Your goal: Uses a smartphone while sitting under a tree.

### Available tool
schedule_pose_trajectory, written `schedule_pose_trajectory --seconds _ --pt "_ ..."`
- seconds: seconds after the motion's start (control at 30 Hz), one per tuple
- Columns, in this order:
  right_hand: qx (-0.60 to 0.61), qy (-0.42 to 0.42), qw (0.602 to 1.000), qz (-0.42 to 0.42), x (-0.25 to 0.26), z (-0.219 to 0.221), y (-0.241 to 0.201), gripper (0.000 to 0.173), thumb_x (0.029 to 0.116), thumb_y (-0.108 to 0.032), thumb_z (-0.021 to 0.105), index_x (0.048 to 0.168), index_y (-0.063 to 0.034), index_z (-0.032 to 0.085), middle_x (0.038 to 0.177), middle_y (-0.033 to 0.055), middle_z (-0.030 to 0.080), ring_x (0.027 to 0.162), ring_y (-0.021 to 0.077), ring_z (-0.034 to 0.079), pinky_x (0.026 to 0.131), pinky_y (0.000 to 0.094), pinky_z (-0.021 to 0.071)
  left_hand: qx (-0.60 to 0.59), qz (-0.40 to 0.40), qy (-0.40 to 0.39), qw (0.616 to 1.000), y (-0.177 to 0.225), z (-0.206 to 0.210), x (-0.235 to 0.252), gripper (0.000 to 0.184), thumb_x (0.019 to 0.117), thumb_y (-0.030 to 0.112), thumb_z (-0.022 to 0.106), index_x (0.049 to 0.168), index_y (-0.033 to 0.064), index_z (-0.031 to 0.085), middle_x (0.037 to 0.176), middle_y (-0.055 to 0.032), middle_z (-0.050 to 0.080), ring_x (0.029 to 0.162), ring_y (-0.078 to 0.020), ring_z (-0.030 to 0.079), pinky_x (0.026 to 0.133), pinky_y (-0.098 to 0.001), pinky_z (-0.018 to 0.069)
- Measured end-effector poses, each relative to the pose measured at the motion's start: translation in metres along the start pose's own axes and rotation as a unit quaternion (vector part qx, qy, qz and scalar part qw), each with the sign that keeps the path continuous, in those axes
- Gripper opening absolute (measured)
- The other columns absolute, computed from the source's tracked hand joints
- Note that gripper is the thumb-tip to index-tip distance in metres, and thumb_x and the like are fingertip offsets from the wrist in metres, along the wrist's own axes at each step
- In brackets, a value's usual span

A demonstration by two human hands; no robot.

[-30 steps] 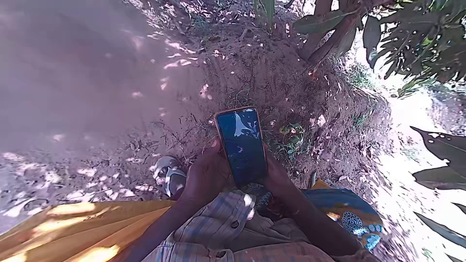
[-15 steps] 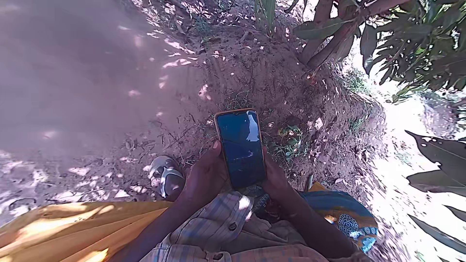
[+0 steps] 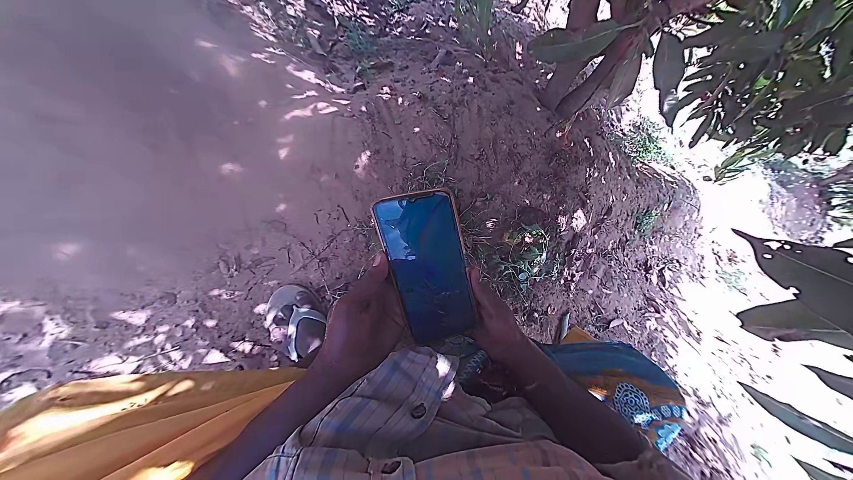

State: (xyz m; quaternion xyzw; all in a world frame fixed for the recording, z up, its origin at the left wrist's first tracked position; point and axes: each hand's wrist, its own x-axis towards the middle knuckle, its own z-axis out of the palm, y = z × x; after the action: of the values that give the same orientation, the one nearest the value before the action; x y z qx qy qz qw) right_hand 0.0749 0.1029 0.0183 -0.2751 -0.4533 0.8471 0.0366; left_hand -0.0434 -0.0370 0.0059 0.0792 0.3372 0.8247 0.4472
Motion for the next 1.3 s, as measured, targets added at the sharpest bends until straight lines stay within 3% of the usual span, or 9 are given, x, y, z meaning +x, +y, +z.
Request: schedule_pose_trajectory --seconds 0.33,0.6,0.7,0.8,0.93,1.0,1.1,1.2,1.3 --pt "-0.055 0.024 0.998 -0.026 0.001 -0.002 0.003 0.042 0.1119 -0.023 0.022 0.133 0.0017 0.050 0.117 0.0065 0.063 0.109 0.0065 0.062 0.098 0.0277 0.0511 0.020 -0.002 0.000 1.000 0.001 -0.001 -0.001 0.055 0.1104 0.035 0.009 0.126 0.0182 0.059 0.114 -0.0013 0.073 0.111 -0.0113 0.069 0.097 -0.0325 0.0571" --pt "0.003 -0.079 0.997 0.020 -0.003 -0.006 0.001 0.051 0.1100 -0.042 0.012 0.140 -0.0098 0.039 0.120 0.0032 0.064 0.110 0.0141 0.066 0.090 0.0370 0.0585 -0.007 -0.013 -0.020 1.000 0.004 0.002 -0.001 0.056 0.1101 0.039 0.012 0.125 0.0190 0.061 0.117 -0.0031 0.073 0.111 -0.0152 0.069 0.094 -0.0366 0.0589" --pt "0.052 -0.128 0.990 0.006 0.000 -0.014 0.006 0.056 0.1045 -0.059 0.031 0.132 -0.0133 0.047 0.117 0.0019 0.070 0.109 0.0163 0.069 0.089 0.0384 0.0600 -0.027 -0.002 -0.060 0.998 0.003 0.000 0.001 0.050 0.1100 0.042 0.019 0.126 0.0204 0.062 0.118 -0.0040 0.073 0.112 -0.0156 0.069 0.095 -0.0352 0.0585" --pt "0.106 -0.168 0.980 -0.014 0.005 -0.020 0.010 0.064 0.0855 -0.071 0.062 0.124 -0.0200 0.065 0.115 0.0007 0.074 0.109 0.0172 0.071 0.092 0.0409 0.0597 -0.016 0.013 -0.046 0.999 0.000 0.001 0.001 0.049 0.1102 0.038 0.020 0.122 0.0191 0.064 0.116 -0.0021 0.073 0.111 -0.0127 0.069 0.096 -0.0320 0.0574" --pt "0.141 -0.249 0.958 -0.036 0.008 -0.023 0.013 0.055 0.0872 -0.068 0.062 0.121 -0.0253 0.072 0.115 -0.0028 0.075 0.111 0.0109 0.069 0.096 0.0343 0.0571 0.022 0.015 -0.008 1.000 0.003 0.007 0.000 0.048 0.1092 0.029 0.018 0.119 0.0181 0.064 0.113 0.0018 0.073 0.112 -0.0088 0.067 0.099 -0.0298 0.0552" --pt "0.157 -0.279 0.947 -0.040 0.007 -0.022 0.014 0.055 0.0883 -0.067 0.061 0.122 -0.0250 0.072 0.117 -0.0023 0.075 0.113 0.0109 0.069 0.098 0.0336 0.0563 0.039 0.009 -0.028 0.999 0.004 0.006 -0.001 0.048 0.1087 0.029 0.018 0.118 0.0188 0.064 0.112 0.0023 0.073 0.106 -0.0072 0.069 0.092 -0.0273 0.0575" --pt "0.182 -0.300 0.935 -0.043 0.005 -0.017 0.010 0.059 0.0875 -0.067 0.063 0.126 -0.0226 0.071 0.122 0.0021 0.073 0.117 0.0159 0.068 0.102 0.0374 0.0543 0.073 -0.002 -0.048 0.996 0.007 0.009 -0.002 0.051 0.1078 0.027 0.014 0.110 0.0210 0.064 0.098 0.0041 0.075 0.073 0.0002 0.067 0.056 -0.0140 0.0530" --pt "0.179 -0.314 0.932 -0.038 0.007 -0.018 0.012 0.067 0.0863 -0.071 0.061 0.130 -0.0209 0.069 0.126 0.0071 0.071 0.121 0.0217 0.066 0.103 0.0415 0.0530 0.068 0.000 -0.063 0.996 0.006 0.008 -0.003 0.051 0.1069 0.027 0.013 0.108 0.0216 0.064 0.092 0.0051 0.074 0.066 0.0020 0.064 0.052 -0.0121 0.0491" --pt "0.163 -0.315 0.934 -0.051 0.009 -0.020 0.015 0.068 0.0863 -0.072 0.060 0.131 -0.0218 0.068 0.127 0.0070 0.071 0.120 0.0220 0.066 0.103 0.0418 0.0527 0.075 0.001 -0.069 0.995 0.007 0.008 -0.003 0.051 0.1060 0.027 0.014 0.109 0.0224 0.064 0.094 0.0061 0.075 0.072 0.0012 0.067 0.059 -0.0137 0.0529"
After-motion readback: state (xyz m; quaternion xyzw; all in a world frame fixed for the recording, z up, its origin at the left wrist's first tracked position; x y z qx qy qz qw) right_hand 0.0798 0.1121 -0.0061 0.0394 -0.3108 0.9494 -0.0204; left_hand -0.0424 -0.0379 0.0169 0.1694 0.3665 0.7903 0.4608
